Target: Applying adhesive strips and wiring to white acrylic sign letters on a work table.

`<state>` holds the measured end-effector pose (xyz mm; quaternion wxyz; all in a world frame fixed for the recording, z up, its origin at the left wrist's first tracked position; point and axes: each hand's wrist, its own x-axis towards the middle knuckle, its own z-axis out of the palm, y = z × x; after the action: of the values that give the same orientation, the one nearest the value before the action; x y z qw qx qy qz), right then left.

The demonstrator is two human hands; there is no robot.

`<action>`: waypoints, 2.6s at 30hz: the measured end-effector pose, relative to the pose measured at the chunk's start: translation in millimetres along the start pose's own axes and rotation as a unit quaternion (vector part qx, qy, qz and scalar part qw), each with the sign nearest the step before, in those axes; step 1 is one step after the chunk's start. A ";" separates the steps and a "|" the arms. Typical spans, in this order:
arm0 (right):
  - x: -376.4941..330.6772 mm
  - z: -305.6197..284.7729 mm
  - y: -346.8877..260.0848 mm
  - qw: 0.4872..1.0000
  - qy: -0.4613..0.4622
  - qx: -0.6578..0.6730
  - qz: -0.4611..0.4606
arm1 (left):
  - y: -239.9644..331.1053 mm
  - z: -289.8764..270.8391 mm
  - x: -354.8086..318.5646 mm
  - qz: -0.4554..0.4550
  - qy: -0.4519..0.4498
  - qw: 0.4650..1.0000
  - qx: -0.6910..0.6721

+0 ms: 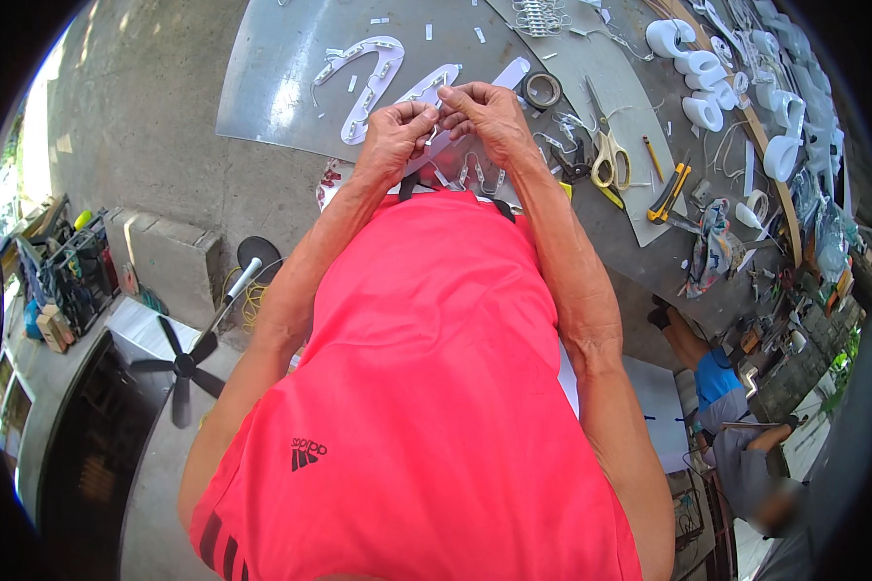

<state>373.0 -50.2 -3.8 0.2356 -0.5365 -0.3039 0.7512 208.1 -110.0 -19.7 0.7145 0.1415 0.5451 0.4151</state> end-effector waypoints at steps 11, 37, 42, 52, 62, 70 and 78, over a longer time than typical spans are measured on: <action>2.5 -3.7 12.6 0.999 -0.007 0.014 -0.047 | 2.9 5.9 -2.2 0.026 0.005 1.000 0.016; 2.7 -26.9 -13.5 0.750 0.215 -0.497 -0.379 | 3.7 0.7 -7.7 0.182 0.059 0.935 0.299; -0.3 -20.5 -31.0 0.827 0.154 -0.459 -0.286 | -1.0 -8.0 -7.5 0.409 0.126 0.770 0.473; 20.5 -3.6 -4.8 0.956 0.000 -0.281 -0.084 | -10.4 -6.0 -4.4 0.424 0.148 0.707 0.547; 20.3 -0.3 -2.9 0.963 0.003 -0.259 -0.072 | -13.9 -10.3 -2.5 0.425 0.145 0.688 0.571; 29.7 -2.3 8.9 0.952 0.027 -0.286 -0.109 | -14.4 -9.4 -5.9 0.425 0.155 0.684 0.573; 26.1 3.2 6.4 0.952 0.048 -0.289 -0.092 | -13.8 -9.4 -20.1 0.377 0.193 0.691 0.586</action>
<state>361.7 -37.6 -24.9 0.1531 -0.5866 -0.5447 0.5794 204.5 -136.0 -18.8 0.1491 0.6420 0.7042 0.2641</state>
